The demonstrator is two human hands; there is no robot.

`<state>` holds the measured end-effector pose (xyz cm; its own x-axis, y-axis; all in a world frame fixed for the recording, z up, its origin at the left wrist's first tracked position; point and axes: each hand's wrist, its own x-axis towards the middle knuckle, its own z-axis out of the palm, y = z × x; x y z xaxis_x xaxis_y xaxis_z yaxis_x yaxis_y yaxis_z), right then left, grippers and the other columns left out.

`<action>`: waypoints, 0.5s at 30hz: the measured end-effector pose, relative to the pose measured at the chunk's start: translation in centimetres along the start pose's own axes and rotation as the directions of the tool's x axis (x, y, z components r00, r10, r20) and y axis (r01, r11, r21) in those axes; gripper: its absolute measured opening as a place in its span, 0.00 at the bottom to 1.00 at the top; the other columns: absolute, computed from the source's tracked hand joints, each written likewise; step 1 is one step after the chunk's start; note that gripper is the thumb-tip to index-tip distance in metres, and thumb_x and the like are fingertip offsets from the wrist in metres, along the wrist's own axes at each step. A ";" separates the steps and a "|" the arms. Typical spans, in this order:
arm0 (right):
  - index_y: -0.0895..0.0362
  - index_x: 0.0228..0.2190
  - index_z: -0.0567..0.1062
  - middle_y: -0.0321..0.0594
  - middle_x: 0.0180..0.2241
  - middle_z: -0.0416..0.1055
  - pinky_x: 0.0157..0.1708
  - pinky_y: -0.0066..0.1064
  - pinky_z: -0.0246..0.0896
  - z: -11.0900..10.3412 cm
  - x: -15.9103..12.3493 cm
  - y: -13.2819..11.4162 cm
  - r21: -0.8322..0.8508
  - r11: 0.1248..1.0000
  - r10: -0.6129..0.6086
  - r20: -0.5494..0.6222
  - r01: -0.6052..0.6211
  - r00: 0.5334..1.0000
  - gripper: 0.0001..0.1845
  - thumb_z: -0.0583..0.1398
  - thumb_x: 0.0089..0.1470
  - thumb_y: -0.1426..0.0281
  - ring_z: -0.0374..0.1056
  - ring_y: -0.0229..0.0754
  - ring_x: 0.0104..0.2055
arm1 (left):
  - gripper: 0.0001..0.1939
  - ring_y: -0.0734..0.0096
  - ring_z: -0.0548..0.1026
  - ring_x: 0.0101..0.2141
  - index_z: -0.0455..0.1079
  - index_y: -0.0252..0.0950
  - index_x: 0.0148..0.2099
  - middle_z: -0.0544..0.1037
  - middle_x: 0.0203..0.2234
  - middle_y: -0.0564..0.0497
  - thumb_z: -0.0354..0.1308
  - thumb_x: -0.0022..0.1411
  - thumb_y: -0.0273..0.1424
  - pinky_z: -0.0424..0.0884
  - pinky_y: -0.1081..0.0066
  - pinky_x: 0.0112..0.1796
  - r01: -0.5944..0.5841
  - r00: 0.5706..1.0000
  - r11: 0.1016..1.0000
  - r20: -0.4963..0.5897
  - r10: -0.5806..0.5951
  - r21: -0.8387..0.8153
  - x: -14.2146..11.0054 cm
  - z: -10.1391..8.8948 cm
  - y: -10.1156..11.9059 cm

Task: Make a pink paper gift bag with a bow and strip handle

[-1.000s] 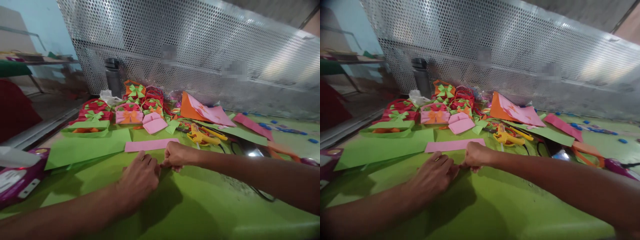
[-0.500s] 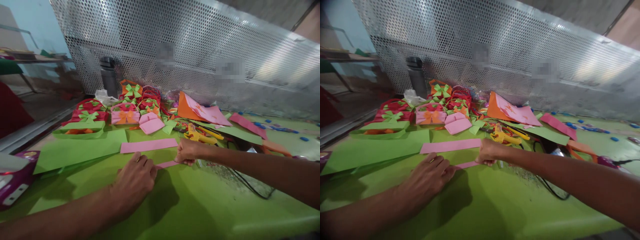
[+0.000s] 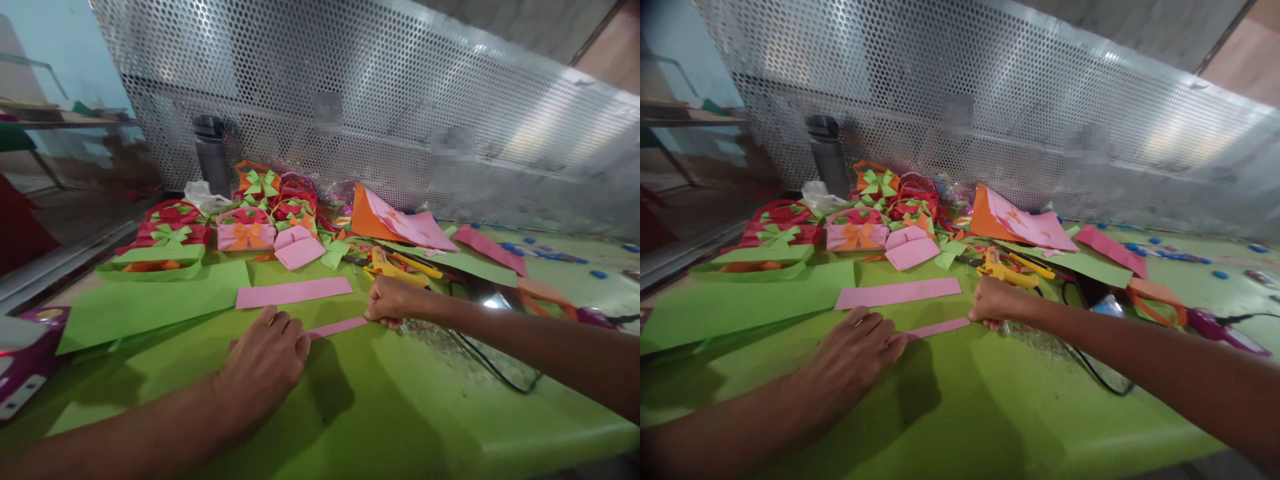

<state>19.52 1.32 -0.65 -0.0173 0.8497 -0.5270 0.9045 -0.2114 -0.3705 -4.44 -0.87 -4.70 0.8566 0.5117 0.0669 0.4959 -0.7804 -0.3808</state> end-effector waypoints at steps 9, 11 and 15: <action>0.59 0.18 0.70 0.38 0.21 0.70 0.23 0.26 0.48 0.3 -1.2 -2.4 -0.268 0.939 -0.283 -0.251 0.214 0.926 0.07 0.55 0.44 0.77 0.64 0.37 0.25 | 0.07 0.65 0.68 0.28 0.71 0.33 0.39 0.71 0.23 0.49 0.55 0.57 0.23 0.56 0.62 0.33 0.005 0.997 1.000 -0.071 -0.007 -0.025 0.1 0.5 -0.1; 0.57 0.22 0.73 0.36 0.23 0.71 0.24 0.26 0.47 1.2 -0.9 -2.6 -0.287 0.911 -0.368 -0.236 0.297 0.899 0.03 0.58 0.43 0.73 0.63 0.37 0.27 | 0.07 0.66 0.68 0.28 0.71 0.33 0.38 0.71 0.23 0.49 0.53 0.59 0.23 0.55 0.63 0.32 0.003 0.995 0.999 -0.101 -0.006 -0.039 0.2 0.5 -0.2; 0.57 0.23 0.74 0.35 0.24 0.70 0.23 0.26 0.46 3.1 -0.3 -2.4 -0.290 0.881 -0.442 -0.220 0.374 0.870 0.04 0.62 0.39 0.70 0.62 0.37 0.26 | 0.08 0.66 0.68 0.28 0.72 0.34 0.36 0.72 0.23 0.50 0.51 0.61 0.24 0.55 0.63 0.32 -0.004 0.989 0.998 -0.147 -0.006 -0.070 0.2 0.4 -0.3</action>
<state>16.05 0.11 -1.98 -0.3207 0.9387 -0.1266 0.9138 0.2715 -0.3020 -4.49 -0.44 -4.95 0.8650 0.4584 0.2040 0.5013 -0.8057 -0.3154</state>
